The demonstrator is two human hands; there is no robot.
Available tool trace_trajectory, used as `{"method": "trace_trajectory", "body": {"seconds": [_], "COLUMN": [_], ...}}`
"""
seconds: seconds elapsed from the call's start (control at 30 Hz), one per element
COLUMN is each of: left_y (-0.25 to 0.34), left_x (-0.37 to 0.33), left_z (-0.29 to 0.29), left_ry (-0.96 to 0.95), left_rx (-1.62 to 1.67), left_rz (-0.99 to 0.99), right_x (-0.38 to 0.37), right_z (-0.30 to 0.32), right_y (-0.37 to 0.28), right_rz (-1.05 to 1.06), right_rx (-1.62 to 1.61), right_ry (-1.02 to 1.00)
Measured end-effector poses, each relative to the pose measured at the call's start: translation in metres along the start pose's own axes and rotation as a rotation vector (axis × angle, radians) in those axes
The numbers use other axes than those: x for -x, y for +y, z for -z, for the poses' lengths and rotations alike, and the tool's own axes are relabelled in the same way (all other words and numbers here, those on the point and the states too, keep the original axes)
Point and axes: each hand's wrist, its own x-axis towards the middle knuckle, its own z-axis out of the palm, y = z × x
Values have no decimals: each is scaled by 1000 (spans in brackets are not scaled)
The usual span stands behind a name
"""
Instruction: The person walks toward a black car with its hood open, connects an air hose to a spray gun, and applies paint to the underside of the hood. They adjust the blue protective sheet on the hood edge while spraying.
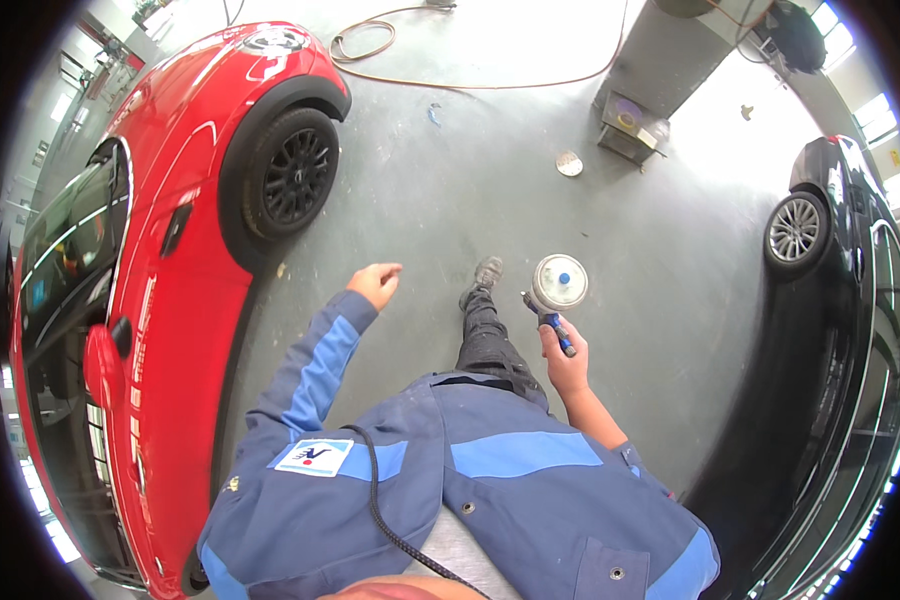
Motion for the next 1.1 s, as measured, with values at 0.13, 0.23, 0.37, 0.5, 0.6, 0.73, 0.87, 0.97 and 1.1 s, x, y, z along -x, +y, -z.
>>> {"method": "trace_trajectory", "body": {"seconds": [0.13,0.23,0.37,0.5,0.6,0.73,0.87,0.97,1.1], "left_y": [-69,-157,-250,-287,-313,-352,-361,-317,-254], "left_x": [-138,-157,-123,-166,-279,-506,-839,-1099,-1371], "left_z": [4,10,25,43,55,112,230,328,396], "left_ry": [51,-63,-504,-563,-618,-663,-206,8,163], "left_rx": [19,-20,-398,-215,-190,-315,-517,-296,-197], "left_rz": [11,434,770,1082,1083,885,362,305,117], "right_x": [-166,-300,-488,-670,-789,-907,-1011,-1082,-1189], "right_z": [-36,-80,-141,-213,-269,-334,-361,-363,-369], "right_y": [-27,-85,-144,-182,-196,-221,-247,-262,-250], "right_rz": [-8,45,74,188,254,102,-4,-26,-82], "right_rx": [70,69,119,26,133,167,161,291,126], "right_ry": [-19,-82,-169,-220,-171,-7,129,238,255]}}
